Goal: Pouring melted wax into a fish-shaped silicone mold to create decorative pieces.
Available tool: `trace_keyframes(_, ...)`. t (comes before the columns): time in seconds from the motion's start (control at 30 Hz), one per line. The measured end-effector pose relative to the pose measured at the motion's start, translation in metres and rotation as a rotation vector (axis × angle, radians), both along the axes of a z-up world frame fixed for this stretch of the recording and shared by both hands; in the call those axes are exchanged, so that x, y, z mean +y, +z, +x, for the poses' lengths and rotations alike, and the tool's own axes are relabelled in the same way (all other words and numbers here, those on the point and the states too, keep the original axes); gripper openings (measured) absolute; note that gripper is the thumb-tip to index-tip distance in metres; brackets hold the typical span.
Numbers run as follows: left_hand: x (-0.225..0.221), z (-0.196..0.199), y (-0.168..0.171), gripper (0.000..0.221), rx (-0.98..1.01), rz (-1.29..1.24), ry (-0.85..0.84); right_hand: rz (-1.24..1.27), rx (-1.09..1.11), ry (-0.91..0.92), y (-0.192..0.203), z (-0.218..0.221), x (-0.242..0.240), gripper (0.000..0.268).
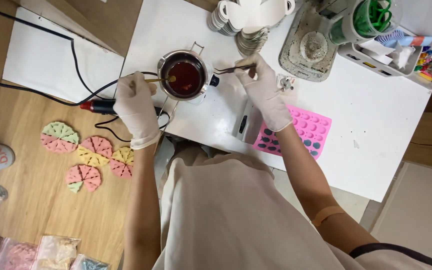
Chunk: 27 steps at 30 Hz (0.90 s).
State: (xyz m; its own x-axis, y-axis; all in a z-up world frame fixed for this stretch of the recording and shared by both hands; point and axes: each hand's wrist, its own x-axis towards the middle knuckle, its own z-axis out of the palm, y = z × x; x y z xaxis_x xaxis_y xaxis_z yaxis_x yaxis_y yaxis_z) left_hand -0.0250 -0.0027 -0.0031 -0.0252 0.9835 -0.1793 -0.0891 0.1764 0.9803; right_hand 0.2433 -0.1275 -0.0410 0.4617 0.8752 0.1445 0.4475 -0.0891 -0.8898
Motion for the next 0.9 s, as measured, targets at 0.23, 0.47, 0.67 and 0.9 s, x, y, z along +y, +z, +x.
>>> trace_keyframes(0.23, -0.007, 0.01, -0.044, 0.005, 0.246, 0.39, -0.225, -0.188, -0.179, -0.112, 0.002, -0.059, 0.048, 0.015)
trace_keyframes(0.47, 0.002, 0.018, -0.062, 0.009, 0.252, 0.231, -0.236, -0.159, -0.41, -0.088, -0.021, -0.065, 0.055, 0.019)
trace_keyframes(0.67, 0.004, 0.019, -0.065, 0.01, 0.167, 0.166, -0.206, -0.24, -0.575, -0.01, -0.025, -0.077, 0.064, 0.022)
trace_keyframes(0.9, 0.007, 0.023, -0.058, 0.009, 0.01, 0.066, -0.194, -0.186, -0.664, 0.047, -0.041, -0.078, 0.075, 0.024)
